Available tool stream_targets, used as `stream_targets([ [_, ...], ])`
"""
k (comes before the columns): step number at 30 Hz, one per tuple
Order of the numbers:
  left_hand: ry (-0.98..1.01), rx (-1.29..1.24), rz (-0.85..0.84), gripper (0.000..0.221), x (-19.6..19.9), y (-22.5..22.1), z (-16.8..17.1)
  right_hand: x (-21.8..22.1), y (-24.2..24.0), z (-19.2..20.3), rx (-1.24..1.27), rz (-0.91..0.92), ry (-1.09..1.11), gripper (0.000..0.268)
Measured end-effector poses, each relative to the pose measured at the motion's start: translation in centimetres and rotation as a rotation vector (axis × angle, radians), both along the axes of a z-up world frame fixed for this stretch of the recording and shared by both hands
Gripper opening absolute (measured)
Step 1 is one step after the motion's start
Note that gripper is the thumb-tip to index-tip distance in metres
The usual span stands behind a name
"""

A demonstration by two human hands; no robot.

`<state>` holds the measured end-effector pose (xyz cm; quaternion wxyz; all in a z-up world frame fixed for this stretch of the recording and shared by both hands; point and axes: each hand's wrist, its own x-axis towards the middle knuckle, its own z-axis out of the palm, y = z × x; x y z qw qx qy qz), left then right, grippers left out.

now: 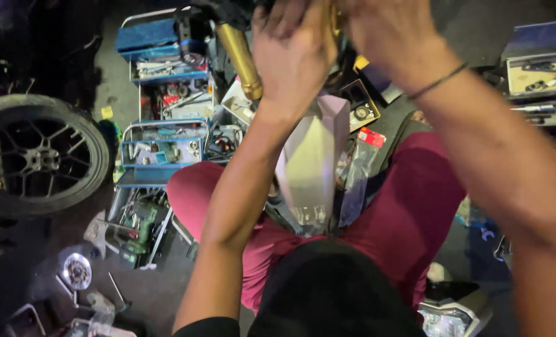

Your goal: Working on the electrical wiring harness of a motorcycle, specifically connecting and routing wires near the front assembly.

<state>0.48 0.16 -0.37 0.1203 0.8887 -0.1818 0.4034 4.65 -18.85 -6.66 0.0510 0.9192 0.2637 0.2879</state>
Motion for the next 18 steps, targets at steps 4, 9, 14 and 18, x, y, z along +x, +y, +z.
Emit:
stream_targets([
  [4,0.078,-0.016,0.071,0.019,-0.8,-0.1,-0.1,-8.7,4.0,10.8,0.854,0.182,0.079,0.023],
  [9,0.218,0.108,0.077,0.024,-2.2,1.7,1.4,-12.0,7.8,5.0,1.395,0.077,0.361,0.029],
  [14,0.256,0.208,-0.012,0.032,-2.3,3.2,1.8,-11.0,9.1,4.7,1.534,0.109,0.476,0.040],
  [18,0.318,0.267,-0.068,0.040,-2.9,3.2,2.6,-9.2,8.7,3.6,1.562,0.063,0.503,0.036],
])
